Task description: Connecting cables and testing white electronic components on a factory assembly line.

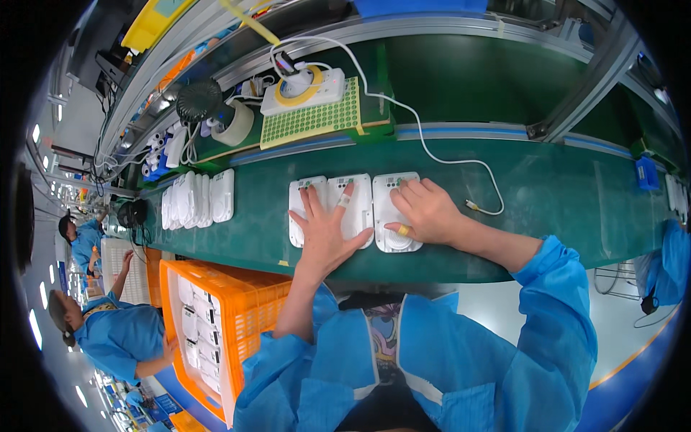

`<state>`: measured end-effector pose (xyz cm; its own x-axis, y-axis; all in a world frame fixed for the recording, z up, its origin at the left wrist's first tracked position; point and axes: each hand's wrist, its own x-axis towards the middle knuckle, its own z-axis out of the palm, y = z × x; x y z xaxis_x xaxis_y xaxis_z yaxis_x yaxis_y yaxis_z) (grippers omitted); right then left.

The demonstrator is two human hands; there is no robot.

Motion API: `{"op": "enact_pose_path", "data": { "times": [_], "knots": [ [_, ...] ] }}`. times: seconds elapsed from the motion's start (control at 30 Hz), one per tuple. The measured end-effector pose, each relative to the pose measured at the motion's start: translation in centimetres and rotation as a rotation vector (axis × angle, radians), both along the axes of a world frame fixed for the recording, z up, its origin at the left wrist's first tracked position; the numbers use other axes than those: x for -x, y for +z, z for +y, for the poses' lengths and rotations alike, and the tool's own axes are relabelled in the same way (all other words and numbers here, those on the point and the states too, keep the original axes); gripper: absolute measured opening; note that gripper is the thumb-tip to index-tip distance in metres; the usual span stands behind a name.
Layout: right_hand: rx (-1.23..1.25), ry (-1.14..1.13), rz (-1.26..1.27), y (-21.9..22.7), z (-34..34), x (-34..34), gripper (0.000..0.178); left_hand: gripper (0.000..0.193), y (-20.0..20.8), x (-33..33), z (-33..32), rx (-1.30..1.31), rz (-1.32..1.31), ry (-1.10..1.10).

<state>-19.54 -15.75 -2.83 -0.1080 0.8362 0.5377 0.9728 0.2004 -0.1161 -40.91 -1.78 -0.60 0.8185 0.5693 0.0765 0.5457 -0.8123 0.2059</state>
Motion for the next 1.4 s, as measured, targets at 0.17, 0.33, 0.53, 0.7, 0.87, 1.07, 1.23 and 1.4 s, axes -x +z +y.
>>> {"op": "enact_pose_path", "data": {
  "times": [0.17, 0.33, 0.53, 0.7, 0.87, 1.07, 1.23, 1.4],
  "knots": [
    [-0.032, 0.026, 0.074, -1.2, -0.1, -0.7, 0.052, 0.092, -1.6, -0.8, 0.4, 0.014, 0.083, 0.054],
    [0.018, 0.042, 0.042, -0.4, -0.7, -0.8, 0.047, 0.088, 0.7, -0.7, -0.5, 0.089, 0.139, 0.07],
    [-0.007, 0.03, 0.032, -0.4, -0.8, -0.7, 0.041, 0.085, 0.8, -1.0, -0.7, 0.099, 0.118, 0.083],
    [0.019, 0.05, -0.007, -0.6, -0.5, -0.7, 0.04, 0.088, -0.4, -0.5, -0.4, 0.071, 0.05, 0.081],
    [0.041, 0.044, -0.028, -0.7, -0.4, -0.6, 0.041, 0.088, -0.7, -0.5, -0.2, 0.059, 0.033, 0.071],
    [0.05, 0.046, -0.028, -0.4, -0.4, -0.7, 0.041, 0.088, -0.8, -0.6, -0.3, 0.051, 0.014, 0.07],
    [0.079, 0.073, -0.015, -0.2, -0.1, -0.6, 0.042, 0.086, -0.3, -0.4, -0.5, 0.081, 0.028, 0.098],
    [0.086, 0.056, 0.016, 0.4, -0.2, -0.6, 0.046, 0.085, -1.0, -0.4, -0.3, 0.029, -0.014, 0.075]
  ]
}}
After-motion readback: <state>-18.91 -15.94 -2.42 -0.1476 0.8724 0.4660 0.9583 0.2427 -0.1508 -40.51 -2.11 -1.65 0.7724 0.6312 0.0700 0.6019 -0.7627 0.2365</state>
